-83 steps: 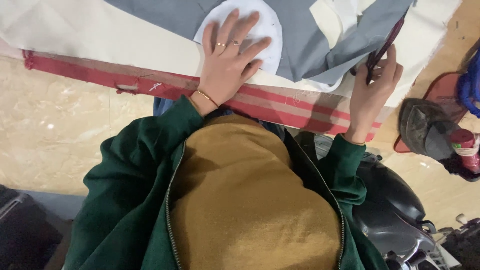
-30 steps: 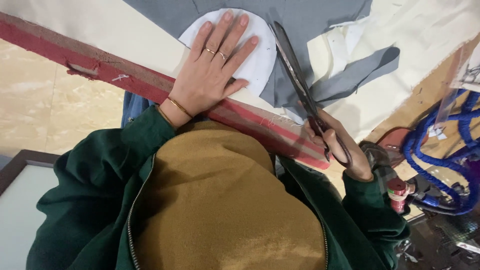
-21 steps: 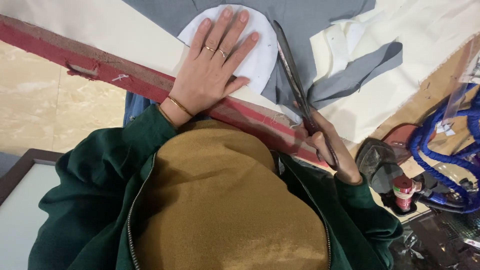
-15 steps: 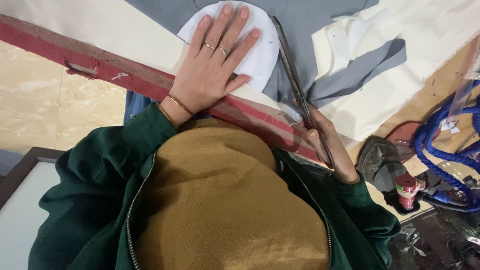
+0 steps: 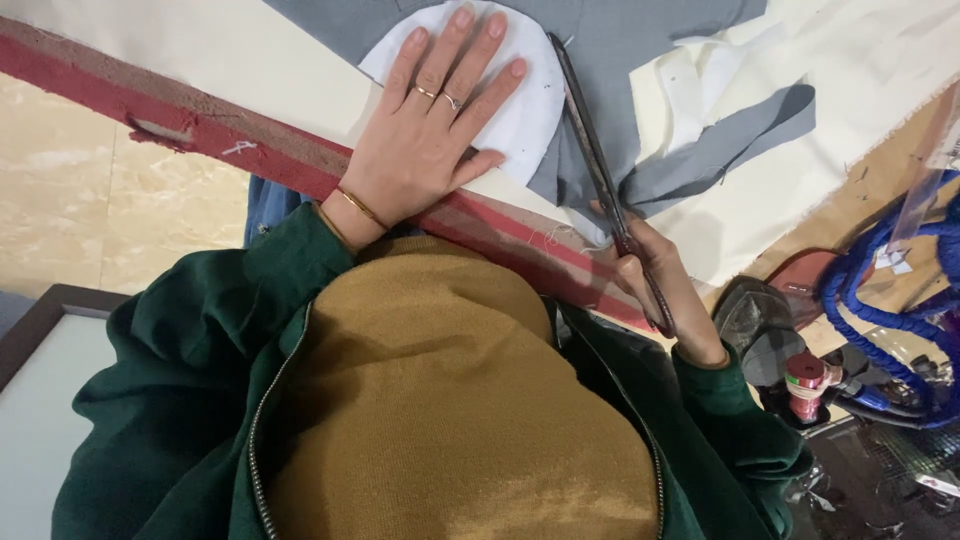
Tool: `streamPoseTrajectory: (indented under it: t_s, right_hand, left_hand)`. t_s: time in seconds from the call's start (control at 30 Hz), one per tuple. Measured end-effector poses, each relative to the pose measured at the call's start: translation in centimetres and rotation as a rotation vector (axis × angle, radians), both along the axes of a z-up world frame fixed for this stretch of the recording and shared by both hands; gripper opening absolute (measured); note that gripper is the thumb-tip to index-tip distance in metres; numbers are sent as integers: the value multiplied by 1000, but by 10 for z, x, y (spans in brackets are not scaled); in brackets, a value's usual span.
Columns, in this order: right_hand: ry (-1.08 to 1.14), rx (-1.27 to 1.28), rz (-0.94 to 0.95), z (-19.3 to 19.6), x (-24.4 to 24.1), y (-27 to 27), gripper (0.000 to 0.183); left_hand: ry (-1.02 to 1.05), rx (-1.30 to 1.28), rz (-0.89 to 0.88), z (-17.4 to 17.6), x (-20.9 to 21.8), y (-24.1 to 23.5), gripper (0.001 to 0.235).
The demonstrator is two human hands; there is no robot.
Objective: Cutting out fabric pieces using a paper template and scissors on a work table in a garment factory.
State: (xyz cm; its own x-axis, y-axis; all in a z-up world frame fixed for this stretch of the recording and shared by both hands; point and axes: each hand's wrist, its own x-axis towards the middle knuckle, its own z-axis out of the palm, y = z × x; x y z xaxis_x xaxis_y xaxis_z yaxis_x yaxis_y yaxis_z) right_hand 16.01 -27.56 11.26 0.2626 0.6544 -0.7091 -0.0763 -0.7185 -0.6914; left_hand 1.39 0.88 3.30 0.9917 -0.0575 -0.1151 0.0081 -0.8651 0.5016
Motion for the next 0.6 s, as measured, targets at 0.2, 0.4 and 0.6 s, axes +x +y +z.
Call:
streamPoseTrajectory:
  t_s: [0.2, 0.4, 0.6]
  right_hand:
    - [183, 83, 60, -3, 21, -8, 93]
    - [252, 33, 143, 10, 49, 22, 98]
    - [172, -95, 178, 2, 60, 22, 102]
  left_hand:
    - [-20, 16, 12, -3, 0, -1, 71]
    - [-31, -2, 8, -4, 0, -1, 72]
    - [4, 36, -5, 0, -1, 1, 72]
